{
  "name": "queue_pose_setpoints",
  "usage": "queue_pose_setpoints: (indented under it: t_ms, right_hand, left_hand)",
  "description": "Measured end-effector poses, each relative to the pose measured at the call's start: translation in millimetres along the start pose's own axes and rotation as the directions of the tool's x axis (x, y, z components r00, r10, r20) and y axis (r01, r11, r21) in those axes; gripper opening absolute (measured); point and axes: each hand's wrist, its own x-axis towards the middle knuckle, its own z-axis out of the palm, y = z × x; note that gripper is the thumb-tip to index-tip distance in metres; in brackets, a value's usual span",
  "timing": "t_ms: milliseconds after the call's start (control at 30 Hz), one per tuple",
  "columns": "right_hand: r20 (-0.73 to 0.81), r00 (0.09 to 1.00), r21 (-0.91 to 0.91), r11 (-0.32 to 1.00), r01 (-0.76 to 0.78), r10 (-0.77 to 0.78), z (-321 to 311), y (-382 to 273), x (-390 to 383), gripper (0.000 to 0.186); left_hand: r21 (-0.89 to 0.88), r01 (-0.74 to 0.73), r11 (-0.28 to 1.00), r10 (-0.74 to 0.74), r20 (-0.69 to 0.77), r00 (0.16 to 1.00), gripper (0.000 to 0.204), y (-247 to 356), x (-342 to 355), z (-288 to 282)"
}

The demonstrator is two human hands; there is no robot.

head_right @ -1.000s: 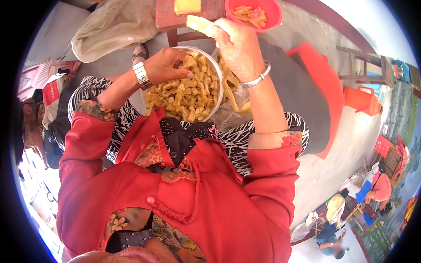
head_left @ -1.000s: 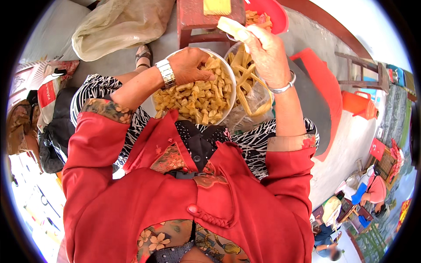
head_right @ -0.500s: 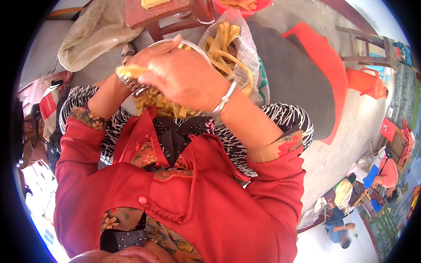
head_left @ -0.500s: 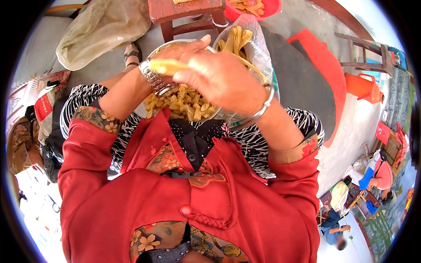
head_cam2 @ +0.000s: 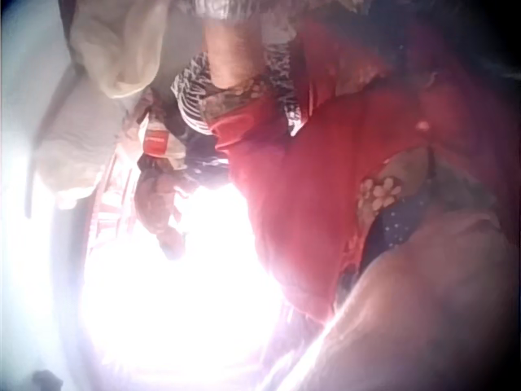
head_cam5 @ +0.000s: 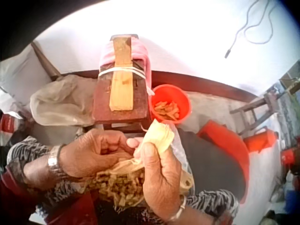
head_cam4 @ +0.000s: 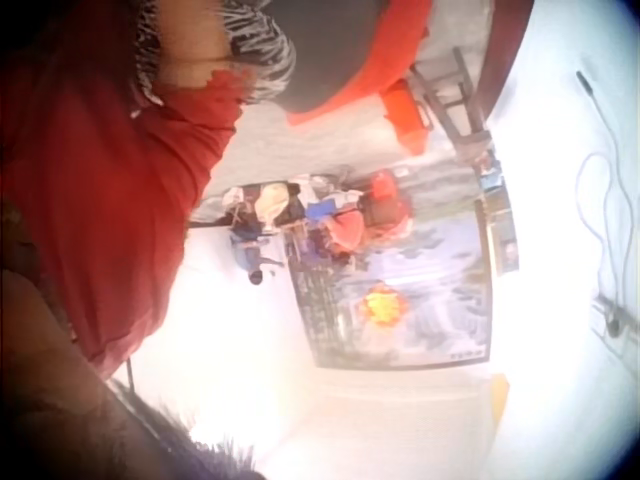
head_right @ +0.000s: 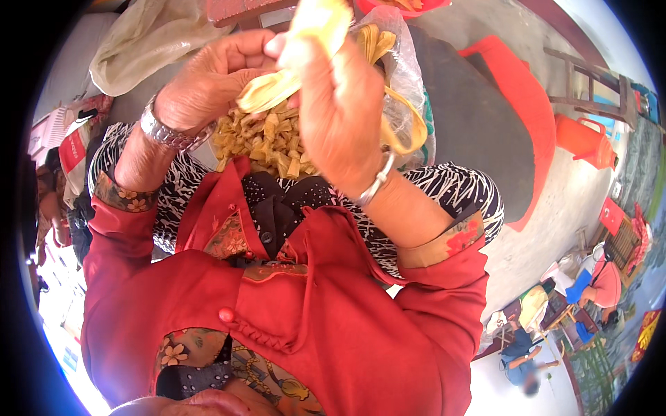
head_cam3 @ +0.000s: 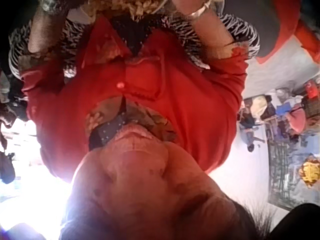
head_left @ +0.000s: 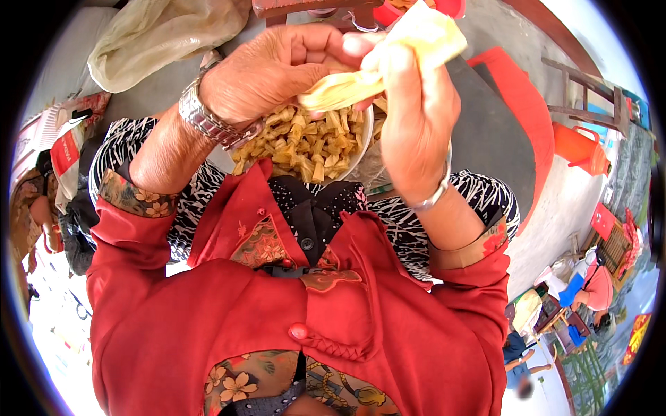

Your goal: The person takes strips of yellow dough from a bag and a wooden surface, folds and twists them into small circular or knotted shapes by hand, and places them into a metal bowl.

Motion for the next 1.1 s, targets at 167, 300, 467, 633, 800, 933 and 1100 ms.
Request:
queue_pose_setpoints:
  t_ms: [167,300,467,633,800,933,1100]
  right_hand:
    - [-0.119,0.98,0.099,0.984,-0.146,0.157,16,-1,5,0.025]
    - [0.057,0.983,0.034,0.983,-0.178,0.176,1,15,20,0.028]
    - [0.438,0.856,-0.013,0.954,-0.3,0.276,-12,6,25,0.015]
    - [0.575,0.804,-0.229,0.973,-0.023,0.154,-27,7,31,0.028]
    - [0.49,0.803,-0.102,0.937,-0.335,0.34,-14,-10,32,0.023]
    - [0.319,0.946,-0.095,0.995,-0.027,0.056,-6,-10,29,0.026]
    - [0.302,0.946,0.023,0.991,-0.129,0.116,-6,-17,32,0.022]
  left_hand:
    - [0.832,-0.128,0.54,0.318,-0.061,0.946,0.025,6,-4,1]
    - [0.917,-0.152,0.368,0.485,-0.05,0.873,0.015,21,-6,8]
    - [0.771,-0.453,0.448,0.65,0.068,0.757,0.015,20,-3,10]
    - [0.919,-0.395,-0.017,0.624,0.318,0.714,0.018,16,0,-4]
    - [0.189,-0.359,0.914,0.394,-0.206,0.895,0.016,17,-12,10]
    - [-0.124,-0.323,0.938,0.267,-0.335,0.904,0.017,32,-12,23]
    - [-0.111,-0.352,0.93,0.323,-0.216,0.921,0.03,27,-14,13]
